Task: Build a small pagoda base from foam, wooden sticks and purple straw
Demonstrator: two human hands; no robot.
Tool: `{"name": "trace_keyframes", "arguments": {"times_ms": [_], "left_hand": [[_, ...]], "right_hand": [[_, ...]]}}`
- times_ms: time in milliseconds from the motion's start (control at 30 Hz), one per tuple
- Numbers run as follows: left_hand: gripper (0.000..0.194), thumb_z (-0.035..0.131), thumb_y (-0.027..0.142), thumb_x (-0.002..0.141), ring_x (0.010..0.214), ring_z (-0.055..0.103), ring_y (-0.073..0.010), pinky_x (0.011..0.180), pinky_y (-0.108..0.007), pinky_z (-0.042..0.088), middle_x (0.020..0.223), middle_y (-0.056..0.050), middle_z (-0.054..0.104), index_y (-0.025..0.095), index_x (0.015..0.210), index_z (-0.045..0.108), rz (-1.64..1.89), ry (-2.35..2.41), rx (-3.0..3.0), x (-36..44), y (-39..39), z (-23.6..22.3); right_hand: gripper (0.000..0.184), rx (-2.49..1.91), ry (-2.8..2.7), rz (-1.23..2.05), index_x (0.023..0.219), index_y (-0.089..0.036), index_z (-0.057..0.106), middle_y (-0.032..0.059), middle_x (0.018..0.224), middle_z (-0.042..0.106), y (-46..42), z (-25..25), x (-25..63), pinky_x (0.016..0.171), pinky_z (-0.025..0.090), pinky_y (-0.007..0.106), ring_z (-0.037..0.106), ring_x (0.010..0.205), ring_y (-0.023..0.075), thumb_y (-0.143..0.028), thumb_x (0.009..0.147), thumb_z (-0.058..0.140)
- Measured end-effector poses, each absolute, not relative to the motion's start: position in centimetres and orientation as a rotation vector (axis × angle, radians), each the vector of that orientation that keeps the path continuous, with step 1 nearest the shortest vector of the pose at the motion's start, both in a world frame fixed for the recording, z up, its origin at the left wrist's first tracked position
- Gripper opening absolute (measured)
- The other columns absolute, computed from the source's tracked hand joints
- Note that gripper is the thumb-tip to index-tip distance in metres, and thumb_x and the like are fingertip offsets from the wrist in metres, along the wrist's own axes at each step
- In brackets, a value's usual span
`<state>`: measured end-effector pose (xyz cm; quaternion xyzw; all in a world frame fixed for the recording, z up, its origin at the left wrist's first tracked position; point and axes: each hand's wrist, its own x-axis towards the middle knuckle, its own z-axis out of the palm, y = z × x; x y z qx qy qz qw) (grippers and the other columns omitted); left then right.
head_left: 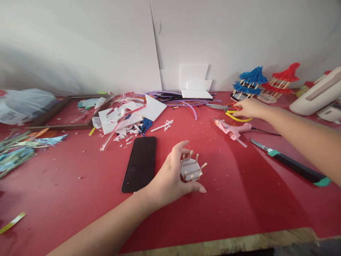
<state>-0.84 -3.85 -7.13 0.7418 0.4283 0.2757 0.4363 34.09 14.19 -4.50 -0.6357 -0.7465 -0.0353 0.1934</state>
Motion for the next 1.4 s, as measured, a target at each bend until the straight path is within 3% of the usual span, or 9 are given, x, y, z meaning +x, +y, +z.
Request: {"name": "trace_keyframes", "arguments": {"times_ms": [67, 167, 300, 433, 500, 600, 800, 1133, 1400], "left_hand": [[0.105, 0.085, 0.038, 0.061, 0.119, 0.052, -0.0320, 0.095, -0.050, 0.048, 0.135, -0.018, 0.044, 0.026, 0.137, 0.015, 0.640, 1.066, 1.850, -1.0, -3.9, -6.9], [0.091, 0.077, 0.028, 0.072, 0.121, 0.051, -0.0300, 0.099, -0.049, 0.046, 0.137, -0.018, 0.043, 0.026, 0.138, 0.015, 0.593, 1.027, 1.862, -1.2, -3.9, -6.6], [0.084, 0.061, 0.016, 0.081, 0.120, 0.053, -0.0264, 0.100, -0.048, 0.045, 0.134, -0.019, 0.044, 0.023, 0.142, 0.004, 0.584, 0.926, 1.977, -1.5, -3.9, -6.4], [0.086, 0.057, 0.017, 0.084, 0.119, 0.053, -0.0262, 0.098, -0.049, 0.046, 0.130, -0.020, 0.049, 0.021, 0.143, -0.005, 0.539, 0.867, 2.067, -1.9, -3.8, -6.6], [0.084, 0.059, 0.022, 0.085, 0.116, 0.055, -0.0255, 0.096, -0.047, 0.048, 0.130, -0.019, 0.049, 0.022, 0.143, -0.001, 0.560, 0.931, 2.037, -1.8, -3.8, -6.9], [0.090, 0.068, 0.029, 0.081, 0.120, 0.052, -0.0279, 0.099, -0.049, 0.046, 0.131, -0.018, 0.048, 0.024, 0.144, 0.003, 0.585, 1.030, 2.042, -1.6, -3.9, -7.6], [0.101, 0.077, 0.035, 0.072, 0.123, 0.051, -0.0325, 0.096, -0.050, 0.048, 0.130, -0.019, 0.049, 0.023, 0.143, 0.007, 0.638, 1.062, 2.136, -1.1, -3.8, -8.0], [0.099, 0.079, 0.039, 0.070, 0.120, 0.052, -0.0327, 0.093, -0.048, 0.050, 0.126, -0.016, 0.053, 0.023, 0.142, 0.013, 0.653, 1.073, 2.174, -0.8, -3.7, -7.6], [0.100, 0.078, 0.033, 0.071, 0.116, 0.056, -0.0305, 0.094, -0.047, 0.049, 0.123, -0.016, 0.054, 0.022, 0.141, 0.008, 0.627, 1.010, 2.137, -0.7, -3.7, -7.8]], "right_hand": [[0.048, -1.842, -2.215, 0.017, 0.070, -0.010, 0.069, 0.0000, 0.053, 0.057, 15.1, -4.9, 34.7, 0.056, 0.037, 0.023, 0.057, 0.055, 0.0117, -0.055, 0.082, 0.055], [0.038, -1.923, -2.286, 0.148, 0.100, -0.011, 0.066, 0.0037, 0.091, 0.066, 16.2, -5.2, 35.2, 0.073, 0.051, 0.030, 0.065, 0.083, 0.0172, -0.042, 0.096, 0.045], [0.030, -1.913, -2.192, 0.128, 0.119, -0.018, 0.056, 0.0086, 0.122, 0.058, 16.3, -4.6, 34.4, 0.085, 0.053, 0.040, 0.060, 0.102, 0.0196, -0.034, 0.094, 0.054], [0.017, -1.704, -2.041, 0.002, 0.103, -0.019, 0.065, 0.0089, 0.107, 0.066, 12.3, -3.6, 30.9, 0.090, 0.050, 0.042, 0.062, 0.096, 0.0216, -0.026, 0.091, 0.056], [0.015, -1.588, -1.993, 0.015, 0.099, -0.018, 0.066, 0.0062, 0.095, 0.068, 8.8, -3.6, 28.1, 0.081, 0.054, 0.039, 0.065, 0.085, 0.0200, -0.023, 0.090, 0.056], [0.015, -1.268, -1.951, 0.559, 0.092, -0.020, 0.067, 0.0032, 0.082, 0.070, 3.2, -4.7, 24.0, 0.066, 0.055, 0.029, 0.066, 0.073, 0.0159, -0.031, 0.089, 0.058], [0.016, -1.015, -1.829, 1.146, 0.098, -0.021, 0.067, 0.0041, 0.094, 0.068, -1.5, -6.6, 20.8, 0.073, 0.055, 0.028, 0.066, 0.087, 0.0158, -0.032, 0.087, 0.061], [0.009, -0.946, -1.710, 1.209, 0.085, -0.021, 0.066, 0.0005, 0.082, 0.065, -1.6, -7.2, 20.9, 0.067, 0.051, 0.023, 0.062, 0.076, 0.0116, -0.029, 0.082, 0.070], [0.016, -0.883, -1.797, 1.383, 0.102, -0.024, 0.068, 0.0017, 0.095, 0.066, 0.2, -7.7, 21.4, 0.075, 0.054, 0.024, 0.064, 0.087, 0.0120, -0.023, 0.087, 0.063]]}}
